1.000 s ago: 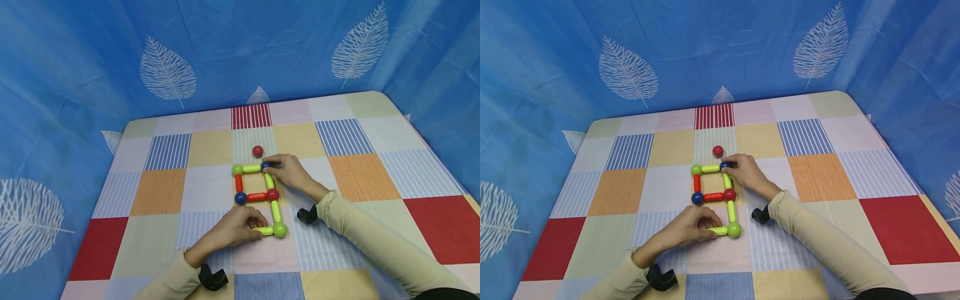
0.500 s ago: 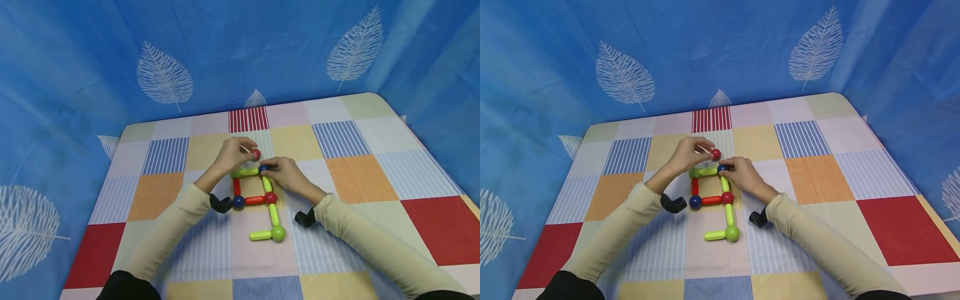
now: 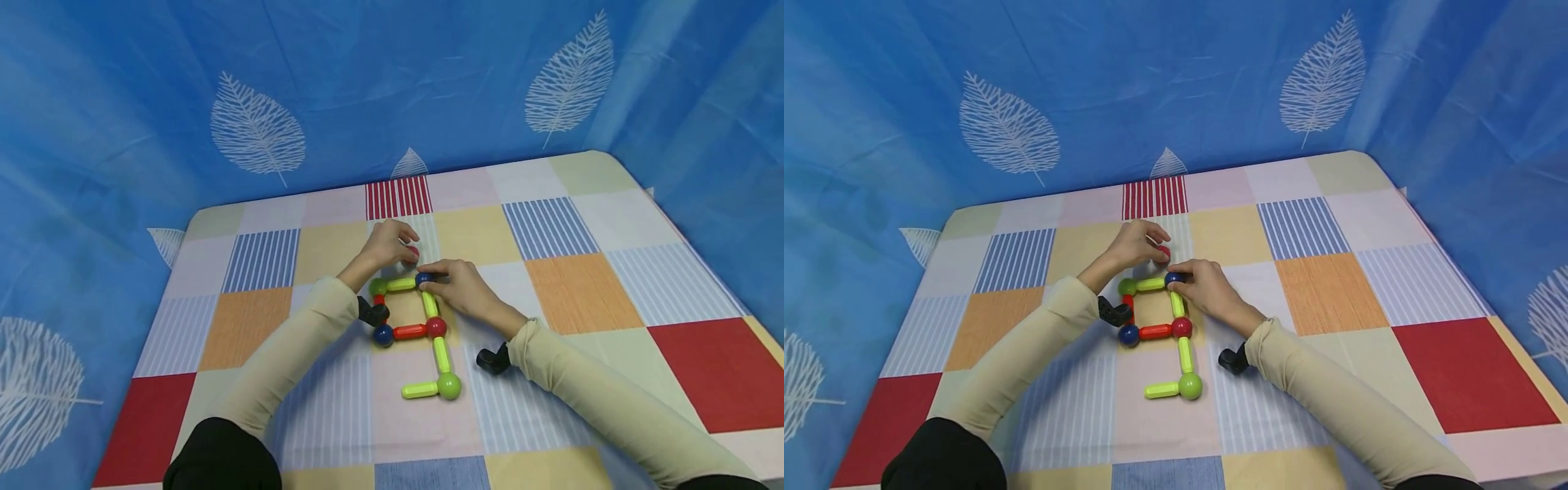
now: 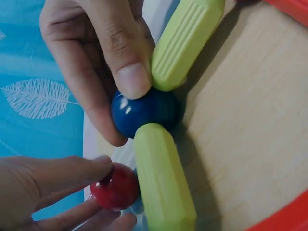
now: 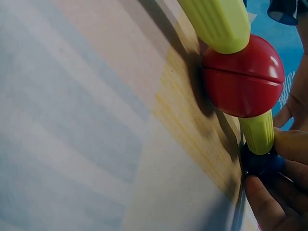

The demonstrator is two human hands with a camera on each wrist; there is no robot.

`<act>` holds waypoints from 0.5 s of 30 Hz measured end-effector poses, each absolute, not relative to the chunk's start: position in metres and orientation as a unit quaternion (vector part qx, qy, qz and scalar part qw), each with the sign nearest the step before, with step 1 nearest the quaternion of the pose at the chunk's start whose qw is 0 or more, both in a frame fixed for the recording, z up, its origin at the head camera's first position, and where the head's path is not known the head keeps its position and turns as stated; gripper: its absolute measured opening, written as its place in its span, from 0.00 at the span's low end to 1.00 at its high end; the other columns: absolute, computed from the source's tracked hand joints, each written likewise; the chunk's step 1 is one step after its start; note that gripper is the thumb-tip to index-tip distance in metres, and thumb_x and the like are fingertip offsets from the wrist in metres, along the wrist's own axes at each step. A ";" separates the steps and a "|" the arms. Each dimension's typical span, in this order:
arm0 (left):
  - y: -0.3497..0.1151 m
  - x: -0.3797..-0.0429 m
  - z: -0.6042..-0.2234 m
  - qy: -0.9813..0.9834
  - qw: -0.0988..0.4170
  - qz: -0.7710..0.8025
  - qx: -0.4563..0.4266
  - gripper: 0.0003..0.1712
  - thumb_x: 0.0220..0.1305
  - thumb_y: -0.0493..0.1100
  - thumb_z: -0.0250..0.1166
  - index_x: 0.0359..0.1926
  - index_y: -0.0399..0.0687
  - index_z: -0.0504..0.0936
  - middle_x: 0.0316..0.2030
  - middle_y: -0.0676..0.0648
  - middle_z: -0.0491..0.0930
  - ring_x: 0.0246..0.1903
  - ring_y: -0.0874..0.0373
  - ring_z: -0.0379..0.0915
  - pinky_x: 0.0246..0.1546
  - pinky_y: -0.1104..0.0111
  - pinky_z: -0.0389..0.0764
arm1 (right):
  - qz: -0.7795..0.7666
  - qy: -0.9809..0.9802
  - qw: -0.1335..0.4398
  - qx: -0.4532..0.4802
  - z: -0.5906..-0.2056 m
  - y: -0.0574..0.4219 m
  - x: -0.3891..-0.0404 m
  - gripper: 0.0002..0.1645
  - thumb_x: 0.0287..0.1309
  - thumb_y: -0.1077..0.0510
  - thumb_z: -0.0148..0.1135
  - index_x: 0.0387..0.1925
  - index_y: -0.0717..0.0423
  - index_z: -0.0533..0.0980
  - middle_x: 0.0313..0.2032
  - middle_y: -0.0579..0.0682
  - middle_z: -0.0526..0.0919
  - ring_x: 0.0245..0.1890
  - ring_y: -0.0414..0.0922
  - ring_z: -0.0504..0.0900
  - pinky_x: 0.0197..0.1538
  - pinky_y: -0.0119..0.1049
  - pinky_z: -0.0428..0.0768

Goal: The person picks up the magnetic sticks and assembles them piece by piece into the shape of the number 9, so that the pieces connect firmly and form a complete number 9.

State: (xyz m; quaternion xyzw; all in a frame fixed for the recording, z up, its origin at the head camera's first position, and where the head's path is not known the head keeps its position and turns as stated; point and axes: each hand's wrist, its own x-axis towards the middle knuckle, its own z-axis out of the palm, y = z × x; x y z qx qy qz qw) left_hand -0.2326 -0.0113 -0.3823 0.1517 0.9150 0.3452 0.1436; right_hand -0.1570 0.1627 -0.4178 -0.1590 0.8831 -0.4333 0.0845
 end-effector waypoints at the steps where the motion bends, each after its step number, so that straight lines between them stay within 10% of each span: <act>1: -0.011 -0.232 -0.382 0.915 0.146 0.344 0.149 0.17 0.56 0.35 0.73 0.48 0.38 0.85 0.47 0.41 0.84 0.48 0.49 0.78 0.43 0.63 0.81 | -0.433 0.883 0.085 -0.160 -0.417 0.162 -0.157 0.21 0.62 0.60 0.66 0.56 0.61 0.79 0.52 0.57 0.83 0.56 0.52 0.79 0.58 0.50 0.76; 15: -0.064 -0.237 -0.385 0.903 0.153 0.400 0.027 0.10 0.57 0.33 0.72 0.41 0.37 0.86 0.41 0.41 0.82 0.37 0.53 0.76 0.34 0.67 0.80 | -0.428 0.888 0.085 -0.143 -0.416 0.157 -0.156 0.20 0.62 0.61 0.66 0.55 0.61 0.79 0.51 0.56 0.82 0.49 0.49 0.82 0.52 0.43 0.80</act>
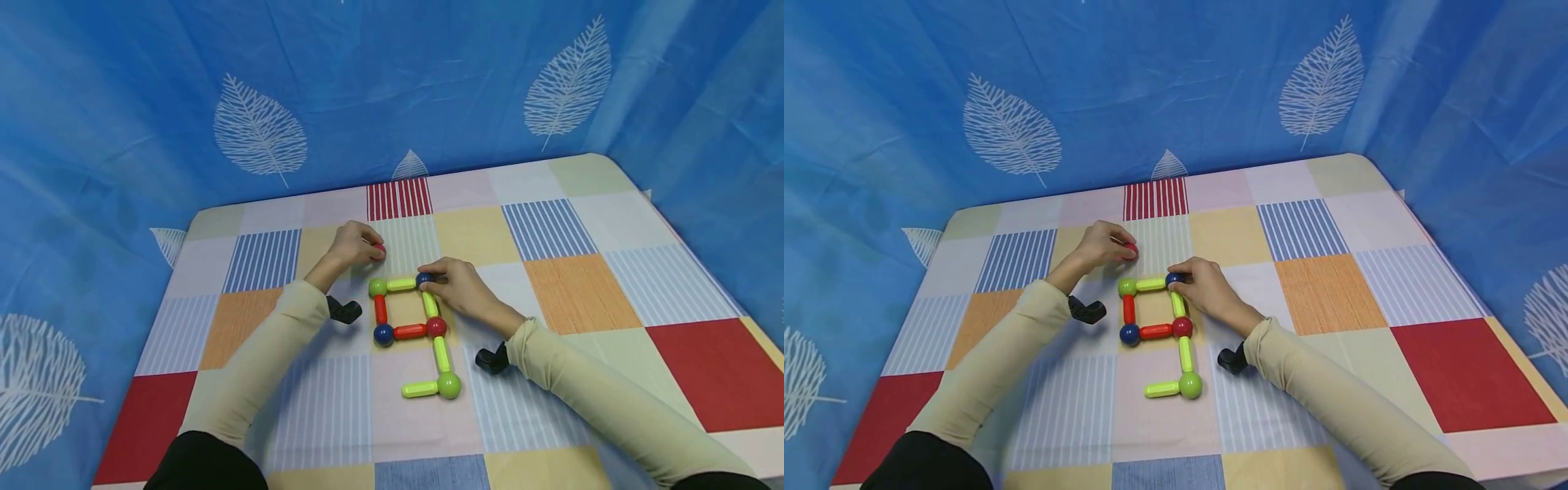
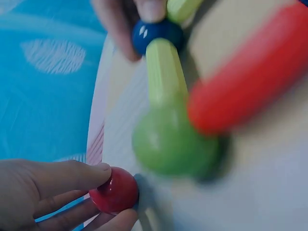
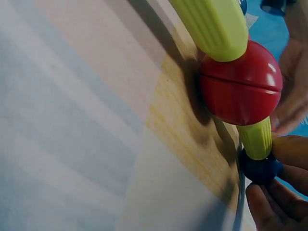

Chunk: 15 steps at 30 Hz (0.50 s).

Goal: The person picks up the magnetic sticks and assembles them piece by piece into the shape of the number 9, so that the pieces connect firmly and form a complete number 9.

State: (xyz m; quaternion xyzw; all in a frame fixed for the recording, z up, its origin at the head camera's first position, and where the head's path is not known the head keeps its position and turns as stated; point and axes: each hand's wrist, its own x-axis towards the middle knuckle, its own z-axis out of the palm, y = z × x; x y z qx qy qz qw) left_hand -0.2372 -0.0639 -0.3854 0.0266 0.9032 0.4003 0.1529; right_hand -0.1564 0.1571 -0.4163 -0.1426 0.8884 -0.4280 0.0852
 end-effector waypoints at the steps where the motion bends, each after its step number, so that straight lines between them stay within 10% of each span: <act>1: -0.072 -0.236 -0.387 0.899 0.154 0.409 0.011 0.10 0.56 0.33 0.72 0.41 0.37 0.86 0.41 0.41 0.82 0.37 0.53 0.76 0.33 0.67 0.80 | -0.428 0.888 0.086 -0.143 -0.416 0.157 -0.156 0.20 0.62 0.61 0.66 0.55 0.62 0.79 0.51 0.56 0.82 0.48 0.49 0.83 0.51 0.43 0.81; 15: -0.175 -0.143 -0.393 0.865 0.135 0.484 -0.014 0.17 0.60 0.35 0.69 0.50 0.33 0.82 0.47 0.36 0.80 0.47 0.46 0.76 0.44 0.67 0.78 | -0.416 0.894 0.089 -0.142 -0.411 0.157 -0.156 0.21 0.62 0.61 0.65 0.56 0.61 0.79 0.50 0.57 0.82 0.47 0.50 0.82 0.50 0.43 0.81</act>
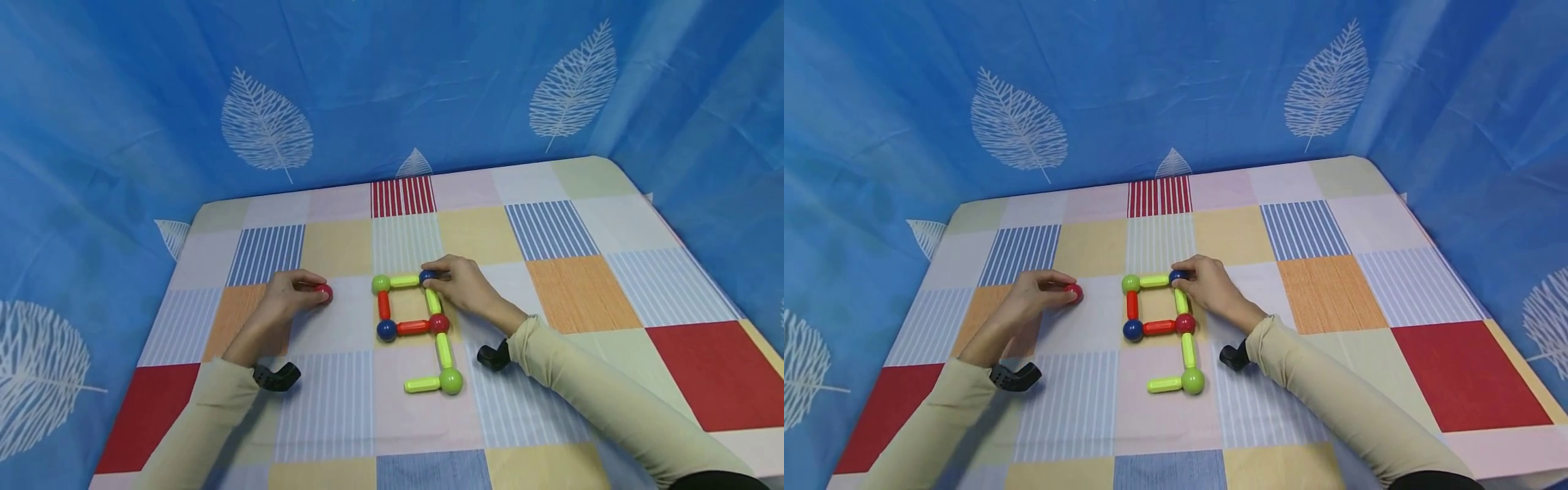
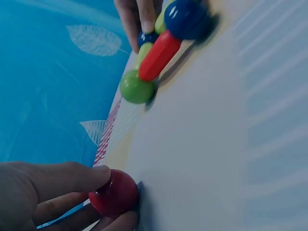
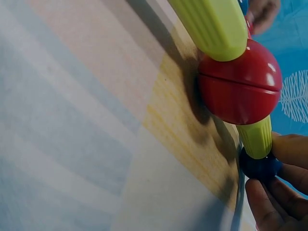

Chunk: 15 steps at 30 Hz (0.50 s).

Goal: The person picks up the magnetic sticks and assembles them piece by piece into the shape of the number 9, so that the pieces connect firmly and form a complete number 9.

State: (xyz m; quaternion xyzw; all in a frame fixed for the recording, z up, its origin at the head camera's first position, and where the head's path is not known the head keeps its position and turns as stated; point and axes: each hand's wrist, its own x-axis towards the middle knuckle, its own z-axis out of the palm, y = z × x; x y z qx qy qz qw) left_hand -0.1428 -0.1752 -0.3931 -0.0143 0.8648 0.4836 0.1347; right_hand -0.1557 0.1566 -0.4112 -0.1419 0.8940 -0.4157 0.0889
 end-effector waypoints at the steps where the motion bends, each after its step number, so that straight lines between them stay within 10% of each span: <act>1: -0.179 -0.135 -0.394 0.867 0.128 0.481 -0.009 0.17 0.60 0.34 0.69 0.49 0.34 0.82 0.48 0.37 0.79 0.48 0.46 0.76 0.46 0.65 0.77 | -0.415 0.894 0.087 -0.144 -0.411 0.157 -0.156 0.21 0.62 0.61 0.65 0.56 0.62 0.79 0.50 0.57 0.82 0.47 0.51 0.82 0.50 0.44 0.81; 15: -0.185 -0.049 -0.391 0.885 0.089 0.457 -0.025 0.15 0.53 0.32 0.74 0.43 0.38 0.86 0.43 0.41 0.83 0.50 0.45 0.77 0.55 0.49 0.74 | -0.417 0.894 0.089 -0.139 -0.412 0.155 -0.156 0.21 0.62 0.61 0.65 0.56 0.61 0.79 0.51 0.57 0.81 0.48 0.51 0.82 0.50 0.43 0.81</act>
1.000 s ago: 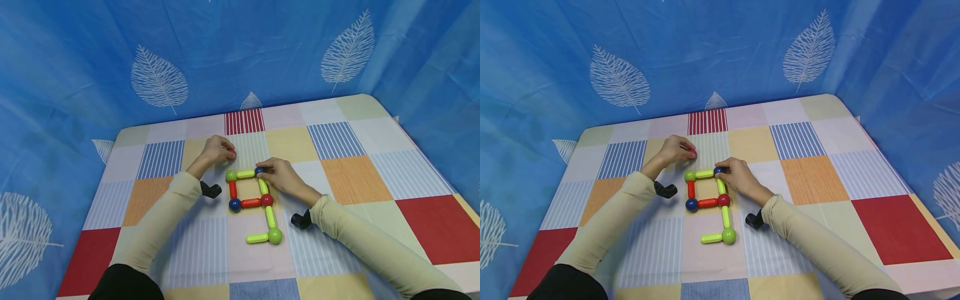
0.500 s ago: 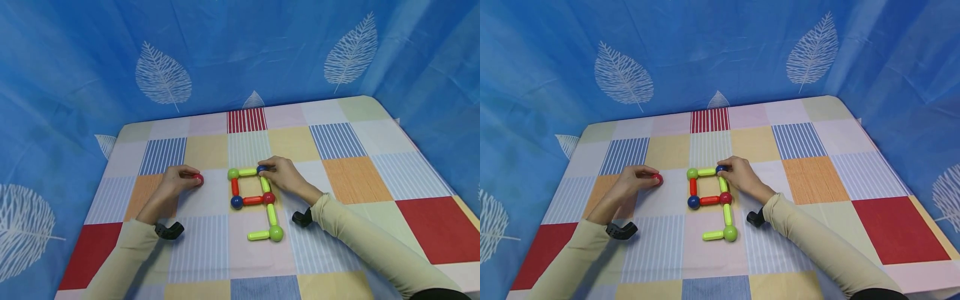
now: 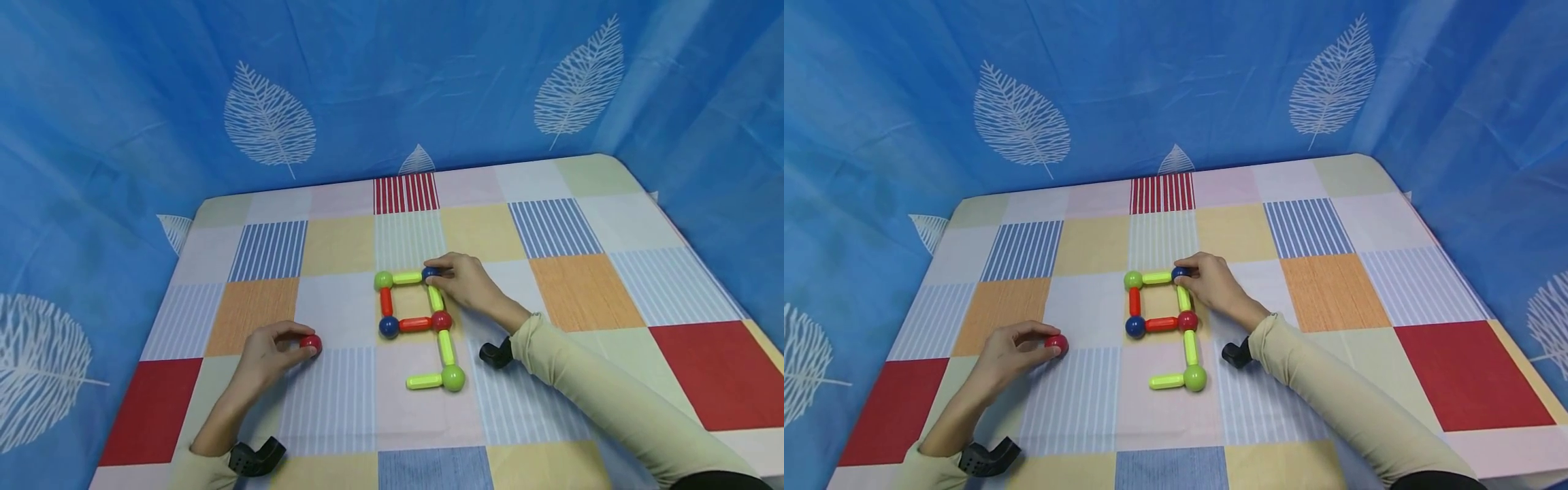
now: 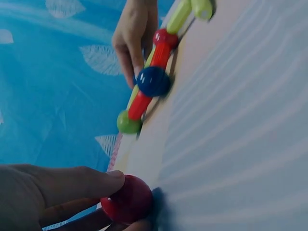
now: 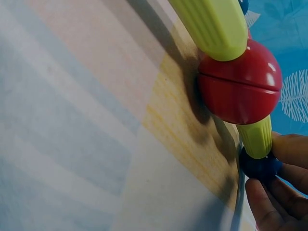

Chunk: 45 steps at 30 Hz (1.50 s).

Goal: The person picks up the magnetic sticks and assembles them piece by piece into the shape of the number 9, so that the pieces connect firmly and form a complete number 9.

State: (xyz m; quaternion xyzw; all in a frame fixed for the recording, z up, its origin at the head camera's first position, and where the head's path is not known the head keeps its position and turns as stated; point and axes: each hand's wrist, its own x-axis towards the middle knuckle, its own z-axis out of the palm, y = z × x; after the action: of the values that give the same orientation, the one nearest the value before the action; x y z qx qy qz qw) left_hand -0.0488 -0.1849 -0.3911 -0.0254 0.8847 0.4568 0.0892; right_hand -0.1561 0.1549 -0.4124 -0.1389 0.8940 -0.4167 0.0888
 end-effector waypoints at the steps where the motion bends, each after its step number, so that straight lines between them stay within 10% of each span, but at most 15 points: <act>1: -0.182 -0.046 -0.391 0.883 0.090 0.461 -0.023 0.15 0.52 0.32 0.74 0.43 0.39 0.86 0.42 0.43 0.84 0.50 0.46 0.76 0.56 0.50 0.73 | -0.417 0.894 0.090 -0.139 -0.412 0.155 -0.156 0.21 0.62 0.62 0.65 0.56 0.61 0.79 0.52 0.57 0.81 0.48 0.51 0.82 0.50 0.44 0.81; 45: -0.088 -0.031 -0.403 0.836 0.205 0.485 0.151 0.12 0.53 0.36 0.75 0.40 0.45 0.87 0.37 0.54 0.83 0.40 0.58 0.76 0.42 0.62 0.78 | -0.425 0.889 0.093 -0.139 -0.413 0.156 -0.156 0.21 0.63 0.62 0.65 0.57 0.62 0.78 0.52 0.58 0.81 0.50 0.51 0.82 0.52 0.44 0.80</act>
State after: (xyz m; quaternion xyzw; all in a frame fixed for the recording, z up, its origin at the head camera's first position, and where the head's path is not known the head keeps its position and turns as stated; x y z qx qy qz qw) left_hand -0.0309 -0.0883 -0.4032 0.1511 0.8365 0.4852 0.2051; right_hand -0.1564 0.1555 -0.4127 -0.1385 0.8895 -0.4255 0.0926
